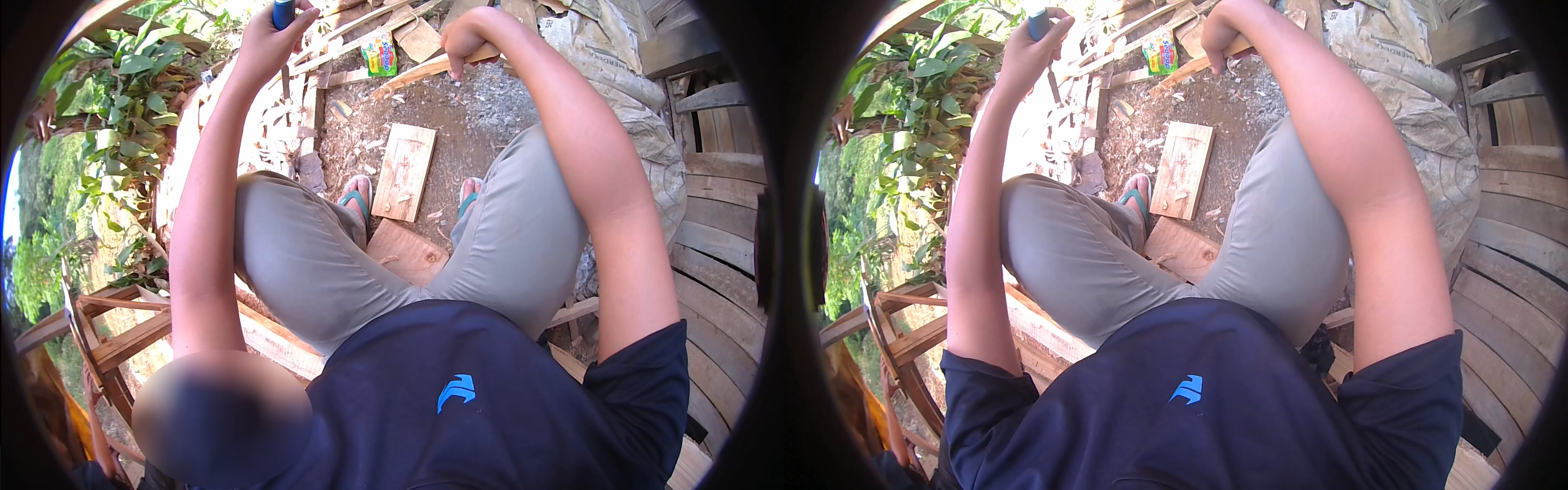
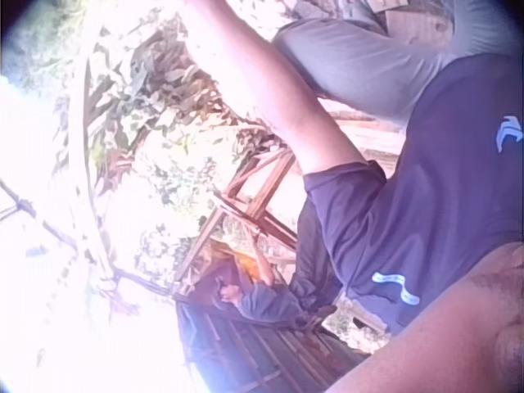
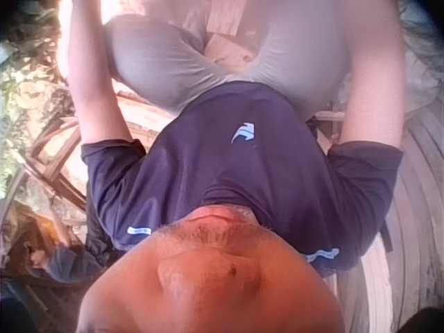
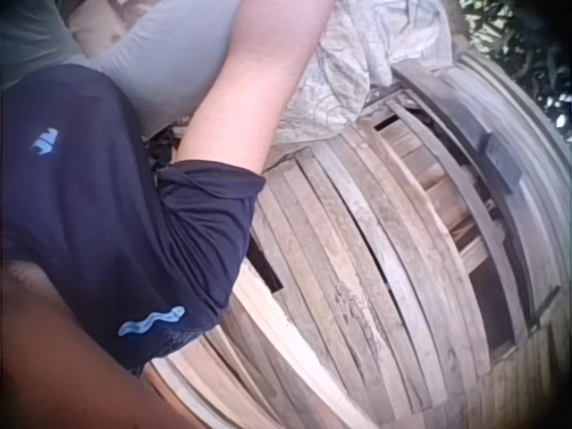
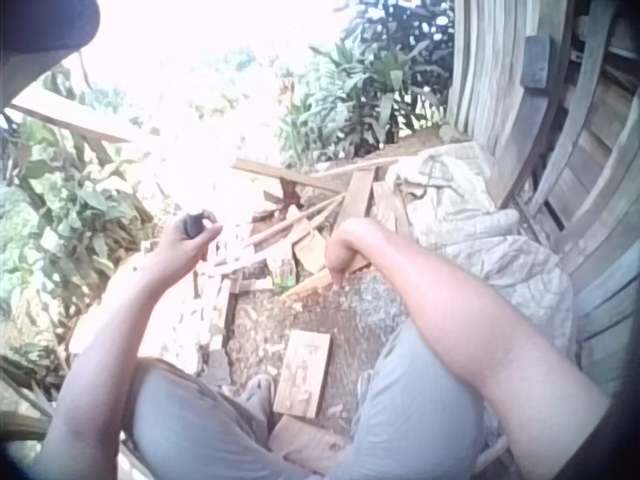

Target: The person carves a hollow into a block of wood using a chisel and a wooden mallet.

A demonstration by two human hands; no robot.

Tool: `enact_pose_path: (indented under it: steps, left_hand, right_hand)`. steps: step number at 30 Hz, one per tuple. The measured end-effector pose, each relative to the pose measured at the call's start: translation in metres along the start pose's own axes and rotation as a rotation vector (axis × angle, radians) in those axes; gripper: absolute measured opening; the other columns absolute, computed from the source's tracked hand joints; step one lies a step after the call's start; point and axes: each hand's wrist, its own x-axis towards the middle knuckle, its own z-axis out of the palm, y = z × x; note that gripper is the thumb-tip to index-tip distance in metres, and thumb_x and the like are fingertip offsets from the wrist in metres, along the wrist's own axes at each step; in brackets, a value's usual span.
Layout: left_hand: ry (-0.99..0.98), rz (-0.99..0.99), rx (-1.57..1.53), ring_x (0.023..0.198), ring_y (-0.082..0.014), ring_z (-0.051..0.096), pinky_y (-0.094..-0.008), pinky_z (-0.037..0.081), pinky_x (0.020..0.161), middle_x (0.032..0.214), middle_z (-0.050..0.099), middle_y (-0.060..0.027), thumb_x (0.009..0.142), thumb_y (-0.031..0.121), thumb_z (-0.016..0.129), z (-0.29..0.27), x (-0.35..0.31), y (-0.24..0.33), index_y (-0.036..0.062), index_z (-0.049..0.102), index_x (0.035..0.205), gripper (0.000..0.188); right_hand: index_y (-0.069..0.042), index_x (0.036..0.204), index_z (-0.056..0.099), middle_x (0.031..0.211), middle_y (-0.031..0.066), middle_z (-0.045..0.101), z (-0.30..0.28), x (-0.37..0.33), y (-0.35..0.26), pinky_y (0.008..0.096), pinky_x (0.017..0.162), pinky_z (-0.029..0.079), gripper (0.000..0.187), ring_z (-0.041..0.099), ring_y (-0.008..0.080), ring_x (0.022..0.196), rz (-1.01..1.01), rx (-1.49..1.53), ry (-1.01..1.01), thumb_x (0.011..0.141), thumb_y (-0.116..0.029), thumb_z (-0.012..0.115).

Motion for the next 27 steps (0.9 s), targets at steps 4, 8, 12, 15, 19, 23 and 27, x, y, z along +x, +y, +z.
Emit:
enact_pose_path:
  steps: [4,8,12,15,19,23,27]
  left_hand:
    - [0.004,0.002,0.026,0.059,-0.0041,0.053,-0.0232,0.039,0.055,0.064,0.054,0.0044,0.096,0.036,0.070,0.003,0.003,0.002,0.0092,0.071,0.108,0.030]
    - [0.024,-0.004,0.067,0.059,-0.0052,0.052,-0.0245,0.041,0.055,0.064,0.055,0.0029,0.097,0.034,0.069,-0.006,-0.005,0.003,0.0085,0.070,0.106,0.027]
    - [0.062,-0.016,-0.040,0.060,-0.0068,0.053,-0.0255,0.044,0.054,0.068,0.058,0.0016,0.097,0.024,0.070,-0.002,-0.002,0.017,0.0049,0.067,0.103,0.020]
    - [0.078,-0.041,-0.061,0.061,-0.0069,0.053,-0.0256,0.044,0.055,0.068,0.058,0.0016,0.097,0.025,0.070,-0.006,-0.006,0.016,0.0057,0.067,0.103,0.020]
    - [0.084,-0.050,-0.039,0.060,-0.0071,0.053,-0.0258,0.044,0.054,0.068,0.058,0.0012,0.097,0.024,0.070,-0.013,-0.008,0.010,0.0059,0.067,0.104,0.020]
    - [0.058,-0.046,-0.040,0.057,-0.0068,0.052,-0.0252,0.043,0.052,0.066,0.056,0.0019,0.097,0.023,0.069,-0.020,-0.010,0.003,0.0064,0.067,0.102,0.018]
    - [0.099,0.017,-0.138,0.054,-0.0056,0.049,-0.0237,0.041,0.050,0.063,0.053,0.0034,0.097,0.022,0.070,-0.025,-0.007,-0.011,0.0052,0.066,0.102,0.018]
  right_hand:
    - [0.001,0.117,0.069,0.106,0.0176,0.074,0.021,0.011,-0.009,0.0433,0.079,0.059,0.056,0.072,0.0319,0.095,-0.006,-0.293,0.262,0.069,-0.019,0.088]
    - [-0.004,0.111,0.075,0.118,0.0129,0.073,0.042,-0.004,-0.065,0.0401,0.085,0.058,0.050,0.072,0.0276,0.104,-0.001,-0.677,0.166,0.065,-0.016,0.088]
    - [-0.010,0.121,0.073,0.119,0.0041,0.073,0.073,0.013,-0.077,0.0381,0.084,0.058,0.056,0.073,0.0226,0.102,-0.106,-0.793,0.246,0.067,-0.019,0.087]
    - [-0.015,0.121,0.074,0.118,0.0044,0.074,0.088,0.022,-0.093,0.0442,0.079,0.058,0.040,0.073,0.0235,0.098,-0.158,-0.914,0.313,0.082,-0.024,0.077]
    - [-0.009,0.118,0.075,0.117,0.0078,0.074,0.100,0.011,-0.102,0.0480,0.079,0.059,0.034,0.073,0.0266,0.101,-0.215,-0.894,0.386,0.086,-0.019,0.070]
    - [-0.006,0.117,0.075,0.117,0.0105,0.074,0.111,0.008,-0.107,0.0523,0.081,0.059,0.034,0.072,0.0278,0.104,-0.243,-0.835,0.409,0.086,-0.019,0.069]
    - [-0.009,0.102,0.078,0.104,0.0079,0.077,0.122,0.038,-0.109,0.0407,0.073,0.060,0.023,0.075,0.0234,0.095,-0.302,-0.798,0.582,0.082,-0.019,0.073]
